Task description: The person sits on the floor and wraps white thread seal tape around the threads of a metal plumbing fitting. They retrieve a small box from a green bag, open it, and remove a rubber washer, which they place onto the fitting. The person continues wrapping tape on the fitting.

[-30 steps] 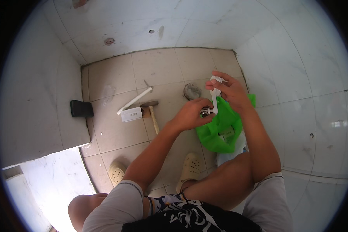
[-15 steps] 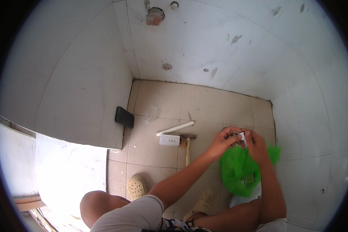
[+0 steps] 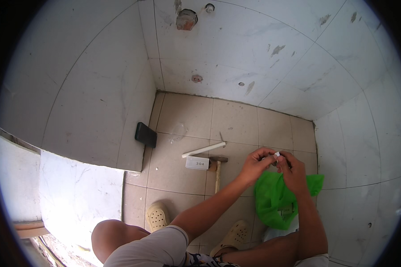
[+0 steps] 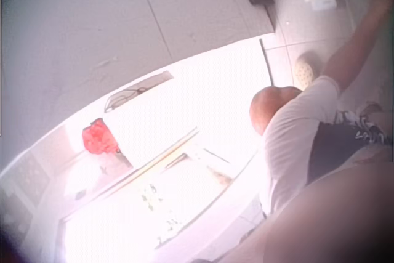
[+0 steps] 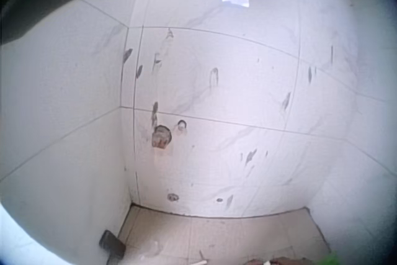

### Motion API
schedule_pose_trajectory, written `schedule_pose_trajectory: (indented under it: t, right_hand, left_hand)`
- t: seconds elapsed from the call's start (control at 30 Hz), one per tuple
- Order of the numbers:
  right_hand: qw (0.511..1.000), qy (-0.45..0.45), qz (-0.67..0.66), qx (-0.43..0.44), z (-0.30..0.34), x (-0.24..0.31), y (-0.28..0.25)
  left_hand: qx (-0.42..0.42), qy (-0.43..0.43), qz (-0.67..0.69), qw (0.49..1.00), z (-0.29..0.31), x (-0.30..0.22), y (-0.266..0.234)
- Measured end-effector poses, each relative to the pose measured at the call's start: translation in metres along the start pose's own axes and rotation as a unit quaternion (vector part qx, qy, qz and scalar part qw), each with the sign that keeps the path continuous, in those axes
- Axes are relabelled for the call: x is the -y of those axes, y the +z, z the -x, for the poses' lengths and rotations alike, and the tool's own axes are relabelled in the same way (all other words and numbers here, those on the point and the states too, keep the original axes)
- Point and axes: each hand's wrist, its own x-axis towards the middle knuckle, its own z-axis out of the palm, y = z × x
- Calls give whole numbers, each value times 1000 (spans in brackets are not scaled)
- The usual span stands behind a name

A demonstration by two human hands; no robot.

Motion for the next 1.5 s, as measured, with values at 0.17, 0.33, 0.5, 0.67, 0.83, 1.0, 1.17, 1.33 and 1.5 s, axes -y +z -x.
schedule_pose_trajectory:
  t: [0.17, 0.33, 0.5, 0.67, 0.83, 1.0, 1.17, 1.33, 1.5]
  right_hand:
    - [1000, -7, -3, 17, -4, -6, -3]
    - [1000, 11, 12, 6, 1, -9, 0]
    - [999, 11, 46, -21, 4, -1, 6]
    - [992, -30, 121, 2, 7, 7, 3]
    - [983, -65, 168, 31, 11, 10, 2]
    - [982, -56, 176, 48, 15, 17, 0]
    - [981, -73, 169, 70, 15, 23, -2]
    - [995, -16, 34, 94, 13, 28, -11]
    - [977, 77, -190, 52, 8, 34, -18]
  left_hand:
    - [-54, -34, 76, 995, 1, -1, 8]
    - [-64, -36, 61, 995, 2, -3, 7]
    - [-95, -7, 46, 994, 0, -4, 11]
    - [-112, 12, 32, 993, -5, -4, 6]
    - [-130, 31, 3, 991, -8, 0, 0]
    - [-150, 96, -93, 980, -13, 1, -6]
    - [-166, 161, -309, 923, -9, 5, -10]
    - [-151, 247, -451, 844, -6, 7, -17]
    - [-83, 265, -494, 824, -1, 14, -16]
